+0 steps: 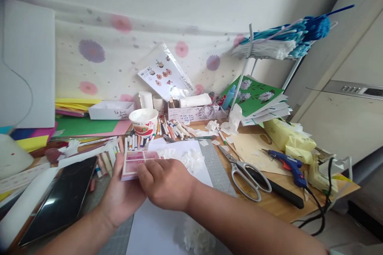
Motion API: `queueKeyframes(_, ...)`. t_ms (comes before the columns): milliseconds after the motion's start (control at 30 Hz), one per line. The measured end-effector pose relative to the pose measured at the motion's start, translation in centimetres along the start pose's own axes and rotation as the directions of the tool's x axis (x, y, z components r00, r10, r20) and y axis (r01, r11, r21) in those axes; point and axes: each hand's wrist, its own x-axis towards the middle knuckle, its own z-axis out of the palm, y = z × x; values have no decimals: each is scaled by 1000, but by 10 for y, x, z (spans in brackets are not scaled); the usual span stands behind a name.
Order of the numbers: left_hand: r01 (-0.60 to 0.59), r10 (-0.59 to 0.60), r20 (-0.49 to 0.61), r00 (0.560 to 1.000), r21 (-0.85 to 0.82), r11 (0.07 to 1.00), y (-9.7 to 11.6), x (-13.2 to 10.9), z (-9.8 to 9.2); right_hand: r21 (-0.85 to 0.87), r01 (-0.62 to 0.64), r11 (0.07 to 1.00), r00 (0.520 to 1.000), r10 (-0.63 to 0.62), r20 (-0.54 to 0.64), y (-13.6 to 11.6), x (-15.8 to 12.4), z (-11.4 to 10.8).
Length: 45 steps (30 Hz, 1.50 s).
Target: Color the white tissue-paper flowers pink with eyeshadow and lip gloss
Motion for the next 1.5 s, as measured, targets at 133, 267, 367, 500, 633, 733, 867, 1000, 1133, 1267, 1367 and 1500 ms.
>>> queueKeyframes(133, 8, -8, 24, 1000, 14, 1000, -3, 1, -3, -12, -12, 1000, 1000, 12, 29, 2, -3, 2)
queueKeyframes(267, 33, -39, 116, 992, 49, 998, -7, 2, -6, -16, -116, 993, 991, 116, 67, 14, 1, 0)
queueKeyframes(367, 100, -123, 197, 973, 122, 987, -6, 1, -8, -12, -278, 961, 954, 277, 115, 39, 18, -8)
queueKeyframes(500, 171, -224, 273, 936, 204, 964, 0, -1, -11, -68, -537, 841, 818, 539, 202, 102, 41, -15)
queueKeyframes(633, 155, -216, 339, 916, 196, 968, 6, -3, -10, -218, -674, 706, 605, 697, 385, 166, 16, -7)
queueKeyframes(733, 140, -206, 384, 900, 193, 971, 9, -3, -9, -334, -678, 655, 441, 726, 528, 190, -26, 4)
queueKeyframes(867, 145, -215, 396, 893, 198, 969, 10, -1, -11, -431, -631, 646, 324, 723, 610, 198, -63, 19)
queueKeyframes(1000, 145, -211, 399, 893, 187, 971, 10, 2, -12, -450, -575, 684, 316, 693, 649, 199, -69, 26)
queueKeyframes(1133, 142, -206, 396, 895, 186, 972, 11, 4, -12, -465, -549, 694, 316, 688, 653, 200, -69, 18)
queueKeyframes(1267, 122, -191, 356, 915, 208, 971, 10, 5, -12, -502, -604, 619, 288, 757, 586, 209, -75, -1)
queueKeyframes(1367, 67, -142, 316, 938, 236, 969, 10, 7, -13, -482, -685, 546, 271, 805, 528, 216, -83, -14)
queueKeyframes(1500, 19, -99, 305, 947, 254, 967, 10, 9, -15, -365, -816, 449, 261, 848, 461, 219, -95, -20)
